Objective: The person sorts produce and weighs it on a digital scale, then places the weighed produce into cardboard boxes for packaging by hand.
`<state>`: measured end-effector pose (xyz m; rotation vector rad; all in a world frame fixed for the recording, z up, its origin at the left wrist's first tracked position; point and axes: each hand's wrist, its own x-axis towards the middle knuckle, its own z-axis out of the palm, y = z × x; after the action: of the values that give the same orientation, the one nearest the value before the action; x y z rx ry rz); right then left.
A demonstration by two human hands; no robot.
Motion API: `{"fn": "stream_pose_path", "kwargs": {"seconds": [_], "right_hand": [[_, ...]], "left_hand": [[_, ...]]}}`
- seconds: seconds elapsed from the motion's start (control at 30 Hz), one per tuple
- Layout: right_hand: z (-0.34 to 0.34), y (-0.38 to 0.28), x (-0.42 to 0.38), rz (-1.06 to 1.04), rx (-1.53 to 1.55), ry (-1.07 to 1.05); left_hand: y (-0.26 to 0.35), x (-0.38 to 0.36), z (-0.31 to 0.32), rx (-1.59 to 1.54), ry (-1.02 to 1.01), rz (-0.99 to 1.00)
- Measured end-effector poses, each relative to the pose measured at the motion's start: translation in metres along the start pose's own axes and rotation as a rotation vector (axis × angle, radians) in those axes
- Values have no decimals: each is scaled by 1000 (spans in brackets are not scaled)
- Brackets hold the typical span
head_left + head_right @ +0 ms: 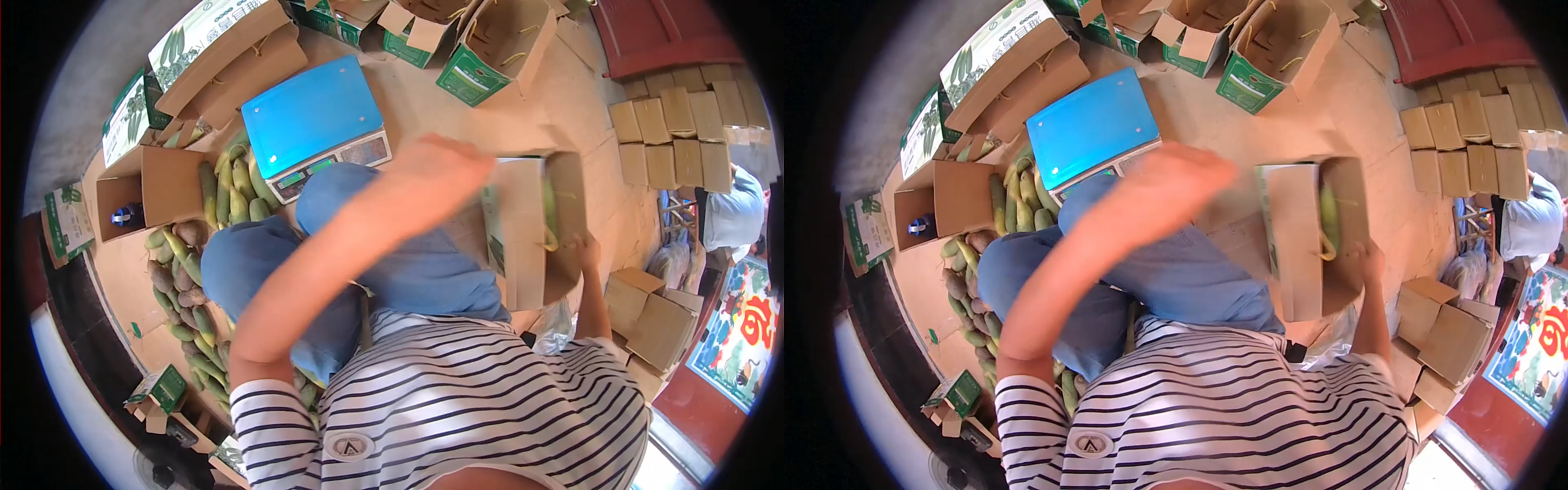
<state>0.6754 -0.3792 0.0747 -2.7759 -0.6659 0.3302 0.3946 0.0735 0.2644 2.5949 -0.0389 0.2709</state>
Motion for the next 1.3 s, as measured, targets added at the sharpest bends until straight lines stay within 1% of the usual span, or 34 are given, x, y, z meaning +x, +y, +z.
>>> {"fn": "stream_pose_path", "kwargs": {"seconds": [0.03, 0.07, 0.1, 0.17, 0.23, 0.27, 0.37, 0.43, 0.47, 0.5, 0.53, 0.57, 0.6, 0.63, 0.67, 0.73, 0.77, 0.83, 0.93, 1.03, 1.13, 1.2, 1.27, 1.3], "right_hand": [[-6, 14, -10, 87, 33, -22], [-14, 28, -24, 185, 61, -38], [-17, 46, -37, 207, -57, 11], [-3, 85, -49, 235, -286, 121], [6, 125, -66, 464, -95, 59], [8, 134, -67, 574, 1, 30], [-19, 114, -59, 856, 262, -239], [-38, 132, -9, 594, -403, -544], [-43, 115, 6, 346, -501, -185], [-57, 79, 22, 90, -580, 174], [-86, -26, 40, 99, -384, 179], [-96, -93, 55, 16, -377, 207], [-105, -167, 62, -28, -143, 179], [-78, -157, 99, -321, -141, 253], [-56, -178, 128, -475, -120, 237], [-14, -241, 167, -683, -182, 220], [15, -268, 186, -698, -271, 255], [29, -334, 191, -795, -268, 331], [70, -348, 220, -726, -359, 372], [69, -355, 219, -534, -536, -86], [67, -371, 173, -735, -385, -131], [68, -388, 139, -832, -331, -117], [65, -400, 112, -779, -162, -309], [60, -396, 101, -860, -61, -366]], "left_hand": [[-14, -12, -9, 31, 69, -70], [-33, -22, -15, 44, 49, -131], [-49, -31, -19, 51, 34, -193], [-52, -41, -39, -32, 179, -380], [-55, -52, -49, -55, 163, -465], [-57, -55, -52, -67, 158, -506], [-65, -64, -50, 26, 136, -552], [-67, -67, -48, 106, 137, -541], [-68, -70, -48, 150, 137, -537], [-70, -71, -48, 201, 134, -520], [-72, -73, -48, 251, 131, -506], [-74, -74, -47, 300, 128, -490], [-76, -76, -45, 342, 97, -497], [-79, -77, -43, 384, 69, -503], [-82, -79, -41, 429, 41, -510], [-86, -84, -38, 470, -4, -534], [-88, -88, -36, 491, -30, -546], [-89, -94, -34, 500, -79, -591], [-90, -97, -34, 524, -123, -639], [-88, -99, -38, 483, -89, -609], [-85, -101, -43, 481, -63, -595], [-84, -103, -44, 508, -47, -590], [-83, -102, -44, 516, -39, -579], [-83, -103, -44, 508, -36, -578]]}}
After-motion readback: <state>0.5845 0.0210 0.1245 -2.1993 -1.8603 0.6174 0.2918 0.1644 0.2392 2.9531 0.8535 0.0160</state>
